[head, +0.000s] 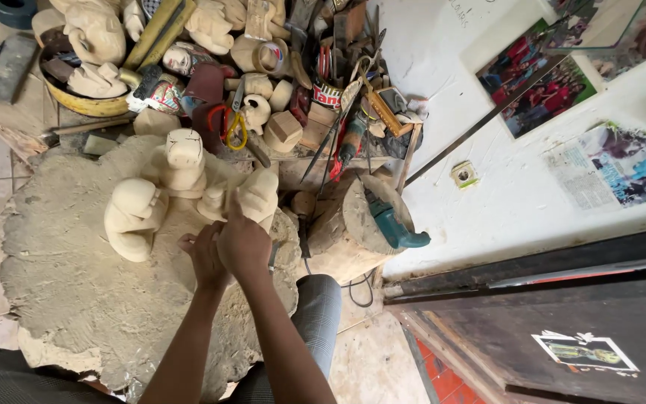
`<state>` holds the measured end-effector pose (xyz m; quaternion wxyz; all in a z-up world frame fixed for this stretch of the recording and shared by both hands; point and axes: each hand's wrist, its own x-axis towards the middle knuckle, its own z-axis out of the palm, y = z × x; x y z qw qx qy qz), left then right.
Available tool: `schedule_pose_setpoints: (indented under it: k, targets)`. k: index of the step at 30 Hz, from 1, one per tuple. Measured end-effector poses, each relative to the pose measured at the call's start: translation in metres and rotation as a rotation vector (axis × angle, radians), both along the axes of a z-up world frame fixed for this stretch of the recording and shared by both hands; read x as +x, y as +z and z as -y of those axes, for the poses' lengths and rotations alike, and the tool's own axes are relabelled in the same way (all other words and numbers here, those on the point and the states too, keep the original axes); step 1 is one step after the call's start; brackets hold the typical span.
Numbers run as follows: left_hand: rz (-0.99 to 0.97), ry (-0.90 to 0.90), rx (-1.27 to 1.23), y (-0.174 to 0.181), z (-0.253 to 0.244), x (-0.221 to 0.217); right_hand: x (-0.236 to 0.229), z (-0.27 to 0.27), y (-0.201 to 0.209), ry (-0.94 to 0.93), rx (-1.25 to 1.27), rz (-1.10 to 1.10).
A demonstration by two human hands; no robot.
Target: Carving details into a wooden sculpture using a small hand tool
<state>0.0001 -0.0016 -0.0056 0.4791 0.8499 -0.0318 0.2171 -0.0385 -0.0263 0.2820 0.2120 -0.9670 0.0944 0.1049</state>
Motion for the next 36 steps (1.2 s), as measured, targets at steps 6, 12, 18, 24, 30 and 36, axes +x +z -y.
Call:
schedule_pose_setpoints:
  k: [6, 12, 18, 24, 30, 36]
  targets:
    - [-0.019, -0.043, -0.131, 0.024, -0.001, -0.005, -0.031, 0.009, -0.077, 0.062, 0.181, 0.891]
    - [-0.021, -0.082, -0.16, 0.015, -0.003, -0.003, -0.019, 0.013, -0.103, 0.106, 0.069, 1.055]
    - [0.055, -0.073, -0.139, 0.046, -0.004, -0.01, -0.006, 0.015, -0.043, 0.033, 0.011, 0.29]
    - [0.093, -0.032, -0.225, 0.046, -0.002, -0.01, 0.014, 0.049, -0.055, 0.085, 0.42, 0.156]
    - [0.09, -0.036, -0.19, 0.088, -0.018, -0.025, -0.008, 0.072, -0.081, -0.106, 1.495, 0.326]
    - [0.042, -0.204, -0.382, 0.093, -0.057, -0.014, -0.033, 0.05, -0.08, -0.485, 1.821, 0.383]
